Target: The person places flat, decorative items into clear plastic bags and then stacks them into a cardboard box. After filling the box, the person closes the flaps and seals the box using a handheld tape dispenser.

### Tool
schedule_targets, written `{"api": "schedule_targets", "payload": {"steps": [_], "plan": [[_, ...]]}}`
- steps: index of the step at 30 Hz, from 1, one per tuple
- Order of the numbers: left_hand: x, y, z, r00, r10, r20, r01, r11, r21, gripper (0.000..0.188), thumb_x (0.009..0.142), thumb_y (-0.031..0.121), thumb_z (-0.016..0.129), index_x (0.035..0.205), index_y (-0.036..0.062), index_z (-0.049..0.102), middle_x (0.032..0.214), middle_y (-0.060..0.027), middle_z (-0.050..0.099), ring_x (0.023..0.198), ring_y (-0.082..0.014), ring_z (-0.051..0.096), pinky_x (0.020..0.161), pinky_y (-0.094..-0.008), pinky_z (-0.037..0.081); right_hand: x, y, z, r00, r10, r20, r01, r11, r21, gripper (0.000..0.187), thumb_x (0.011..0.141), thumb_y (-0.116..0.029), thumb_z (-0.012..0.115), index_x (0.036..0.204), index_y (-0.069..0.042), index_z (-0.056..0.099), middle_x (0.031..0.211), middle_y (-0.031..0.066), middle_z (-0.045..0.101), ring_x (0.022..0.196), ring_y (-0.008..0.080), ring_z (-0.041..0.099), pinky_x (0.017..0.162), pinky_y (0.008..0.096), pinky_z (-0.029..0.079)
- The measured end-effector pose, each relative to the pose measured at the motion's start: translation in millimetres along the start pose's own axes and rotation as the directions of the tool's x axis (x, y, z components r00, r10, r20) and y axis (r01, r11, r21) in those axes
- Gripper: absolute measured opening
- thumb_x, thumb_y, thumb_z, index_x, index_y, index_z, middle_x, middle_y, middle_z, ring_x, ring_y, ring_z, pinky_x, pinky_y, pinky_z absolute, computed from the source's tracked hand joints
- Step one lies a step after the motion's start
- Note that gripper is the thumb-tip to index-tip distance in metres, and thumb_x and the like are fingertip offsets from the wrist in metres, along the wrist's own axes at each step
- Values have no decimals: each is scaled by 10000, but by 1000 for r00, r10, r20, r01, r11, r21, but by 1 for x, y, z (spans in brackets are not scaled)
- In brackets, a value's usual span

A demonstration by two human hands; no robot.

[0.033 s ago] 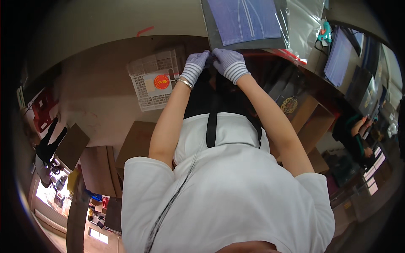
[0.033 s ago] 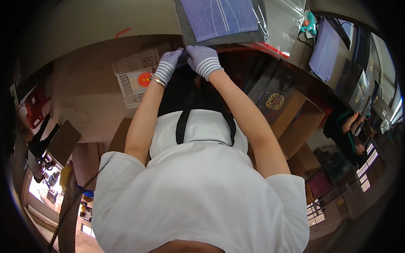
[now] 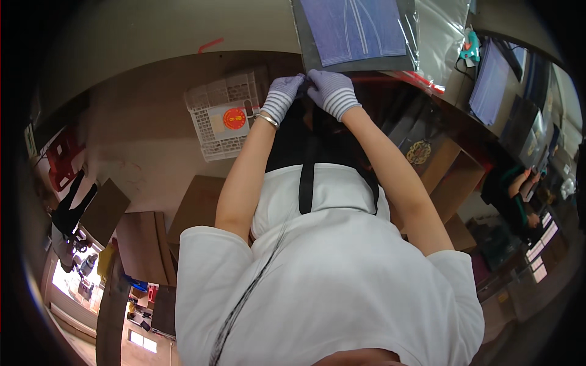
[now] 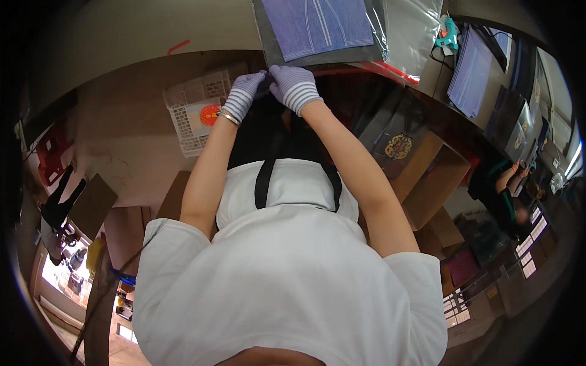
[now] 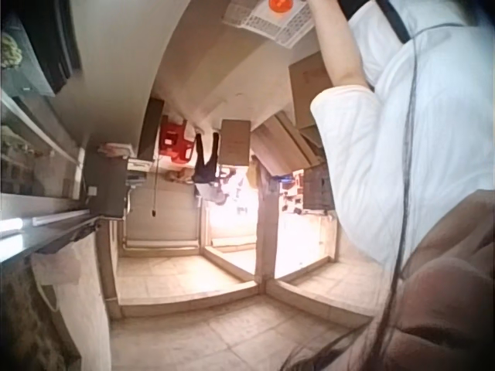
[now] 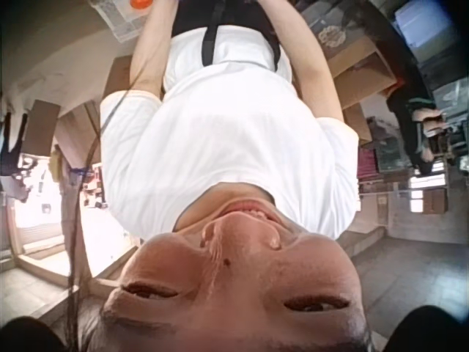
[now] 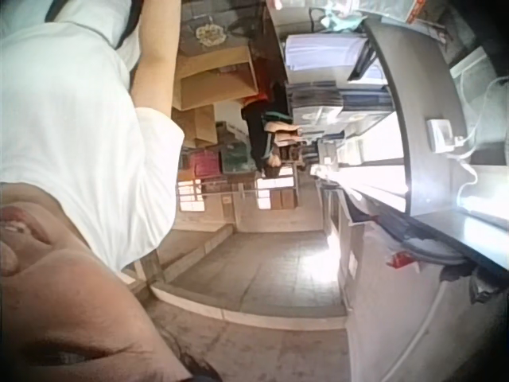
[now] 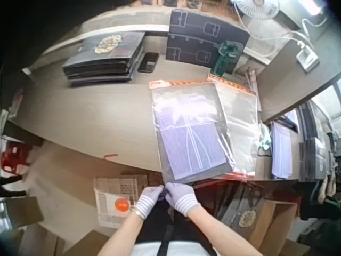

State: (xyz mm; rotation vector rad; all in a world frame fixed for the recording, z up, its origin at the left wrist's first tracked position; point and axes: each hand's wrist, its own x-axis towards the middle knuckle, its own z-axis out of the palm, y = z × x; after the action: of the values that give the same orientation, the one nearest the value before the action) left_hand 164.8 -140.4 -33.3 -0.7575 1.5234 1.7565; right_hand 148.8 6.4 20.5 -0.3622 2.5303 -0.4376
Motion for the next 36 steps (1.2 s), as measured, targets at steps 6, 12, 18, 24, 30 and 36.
{"api": "schedule_targets", "payload": {"steps": [6, 12, 18, 24, 30, 36], "plan": [[8, -10, -9, 999, -11, 38, 15, 993, -121, 228, 845, 170, 631, 975, -15, 661, 873, -62, 666, 773, -130, 603, 698, -253, 480, -10, -8, 1, 993, 103, -54, -85, 961, 261, 225, 743, -284, 601, 876, -103, 593, 793, 111, 645, 768, 300, 631, 693, 406, 498], [13, -23, -35, 977, 210, 25, -212, 968, 132, 222, 857, 196, 616, 941, 0, 675, 859, -48, 666, 765, -109, 589, 701, -252, 475, -57, 39, 16, 961, 193, -201, -69, 864, 499, 209, 731, -241, 643, 870, -93, 593, 707, 102, 606, 666, 269, 616, 622, 351, 501], [-13, -1, -33, 1000, -9, 4, 9, 998, -66, 344, 903, 333, 533, 973, 26, 671, 908, -38, 674, 831, -127, 599, 728, -273, 479, -32, -1, 2, 981, 25, -195, 30, 962, 272, 258, 796, -213, 599, 1029, -109, 558, 925, 120, 639, 865, 324, 611, 749, 418, 488], [-7, 1, -26, 999, 31, -19, -30, 999, 40, 285, 882, 257, 580, 982, 2, 659, 910, -68, 675, 833, -155, 612, 758, -266, 470, 3, -19, 5, 999, -16, -32, 19, 997, 80, 200, 800, -195, 563, 965, -82, 559, 879, 140, 647, 848, 324, 624, 740, 434, 495], [3, -3, -27, 999, 2, 50, 5, 992, -129, 232, 842, 128, 623, 1015, -27, 632, 940, -93, 665, 852, -174, 615, 777, -273, 477, 4, -28, 2, 998, -14, -58, 17, 999, 49, 230, 793, -256, 572, 920, -65, 565, 819, 146, 654, 785, 338, 634, 703, 440, 503], [5, -6, -26, 998, 64, 29, -44, 895, -444, 167, 862, 100, 575, 943, -43, 605, 923, -125, 635, 861, -194, 622, 829, -346, 514, -76, 49, -40, 955, 217, -202, -160, 951, 265, 243, 770, -200, 597, 995, -112, 616, 853, 149, 615, 797, 307, 618, 729, 363, 495]]}}
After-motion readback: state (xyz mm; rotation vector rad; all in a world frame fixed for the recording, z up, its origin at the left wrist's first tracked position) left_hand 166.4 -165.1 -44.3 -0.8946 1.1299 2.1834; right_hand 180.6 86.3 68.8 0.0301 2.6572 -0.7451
